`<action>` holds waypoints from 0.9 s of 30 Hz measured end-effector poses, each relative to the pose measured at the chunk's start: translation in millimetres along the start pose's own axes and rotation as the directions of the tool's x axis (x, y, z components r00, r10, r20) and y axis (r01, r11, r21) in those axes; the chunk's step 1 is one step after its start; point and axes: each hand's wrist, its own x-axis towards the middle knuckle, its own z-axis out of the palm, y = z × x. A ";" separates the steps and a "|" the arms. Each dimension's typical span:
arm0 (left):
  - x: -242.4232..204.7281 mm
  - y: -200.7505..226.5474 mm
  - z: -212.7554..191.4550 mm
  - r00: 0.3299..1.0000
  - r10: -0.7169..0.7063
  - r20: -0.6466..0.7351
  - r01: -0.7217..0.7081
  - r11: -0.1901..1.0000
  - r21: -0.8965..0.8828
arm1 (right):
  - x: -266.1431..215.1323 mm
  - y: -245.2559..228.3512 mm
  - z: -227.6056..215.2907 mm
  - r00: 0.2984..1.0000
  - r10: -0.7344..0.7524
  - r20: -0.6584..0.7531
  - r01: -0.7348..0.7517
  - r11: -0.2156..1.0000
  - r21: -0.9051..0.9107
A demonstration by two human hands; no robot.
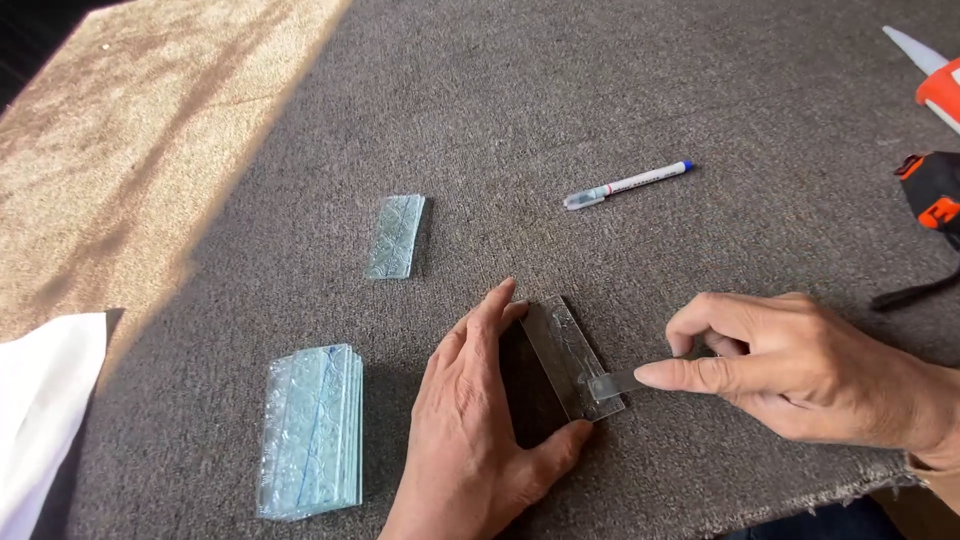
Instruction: Applying adhesive to small glass strips and stacking them together on a workshop table.
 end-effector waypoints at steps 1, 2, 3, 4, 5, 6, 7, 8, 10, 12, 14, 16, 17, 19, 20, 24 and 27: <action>0.5 0.0 0.9 1.000 -0.005 0.002 0.005 1.000 -0.004 | -0.4 1.1 1.4 1.000 0.003 0.005 -0.003 1.000 0.003; 1.0 0.3 1.2 1.000 0.004 -0.002 -0.004 1.000 0.006 | -0.3 2.1 2.4 1.000 -0.013 0.006 0.013 1.000 -0.015; 1.3 0.8 1.1 1.000 0.014 -0.006 -0.013 1.000 0.017 | -0.1 2.5 3.2 1.000 -0.029 0.008 0.029 0.999 -0.032; 1.3 0.8 1.6 1.000 0.010 -0.007 -0.010 1.000 0.014 | -1.3 4.5 4.0 1.000 -0.029 0.012 0.029 0.999 -0.030; 1.3 1.1 1.8 0.999 0.032 -0.025 -0.032 0.999 0.028 | -2.5 6.2 4.4 1.000 -0.026 0.007 0.026 0.999 -0.035; 1.4 1.3 1.2 0.998 0.056 -0.041 -0.054 0.998 0.045 | -3.4 7.9 5.5 1.000 -0.022 0.000 0.022 0.999 -0.038; 0.9 0.6 1.2 0.998 0.052 -0.041 -0.050 0.998 0.044 | -2.6 8.2 6.1 1.000 -0.023 0.002 0.023 0.999 -0.035; 0.8 -0.1 1.6 0.997 0.057 -0.043 -0.055 0.998 0.037 | -2.4 8.4 6.3 1.000 -0.031 0.005 0.031 0.999 -0.045; 1.0 -1.0 2.2 0.997 0.060 -0.043 -0.059 0.998 0.029 | -2.4 8.7 6.8 0.999 -0.037 0.010 0.037 0.998 -0.053; 1.2 -1.9 2.2 0.996 0.082 -0.046 -0.080 0.996 0.028 | -2.2 8.7 7.7 0.999 -0.033 0.023 0.035 0.996 -0.088; 0.4 -0.8 1.9 0.996 0.077 -0.047 -0.076 0.997 0.028 | -0.9 8.0 6.8 0.999 -0.020 0.038 0.023 0.996 -0.082; 0.2 -0.6 2.0 0.996 0.074 -0.048 -0.073 0.997 0.029 | 3.9 6.1 5.9 0.999 -0.005 0.052 0.009 0.997 -0.077; 0.2 -1.0 2.5 0.995 0.081 -0.054 -0.080 0.996 0.031 | 7.9 4.5 5.5 0.999 -0.001 0.038 0.004 0.998 -0.070; 0.2 -1.5 3.2 0.994 0.093 -0.056 -0.092 0.995 0.032 | 13.1 2.9 5.7 1.000 0.008 0.021 -0.007 0.998 -0.066; 0.4 -1.9 3.3 0.994 0.091 -0.052 -0.090 0.996 0.029 | 14.9 3.6 6.3 1.000 0.026 0.015 -0.026 0.999 -0.042; 1.4 -2.0 2.7 0.995 0.089 -0.041 -0.088 0.996 0.031 | 21.3 5.7 6.8 0.997 0.076 0.007 -0.076 0.997 0.019; 1.3 -2.9 3.5 0.995 0.089 -0.043 -0.088 0.996 0.034 | 23.6 9.7 8.9 0.996 0.086 -0.006 -0.086 0.996 -0.005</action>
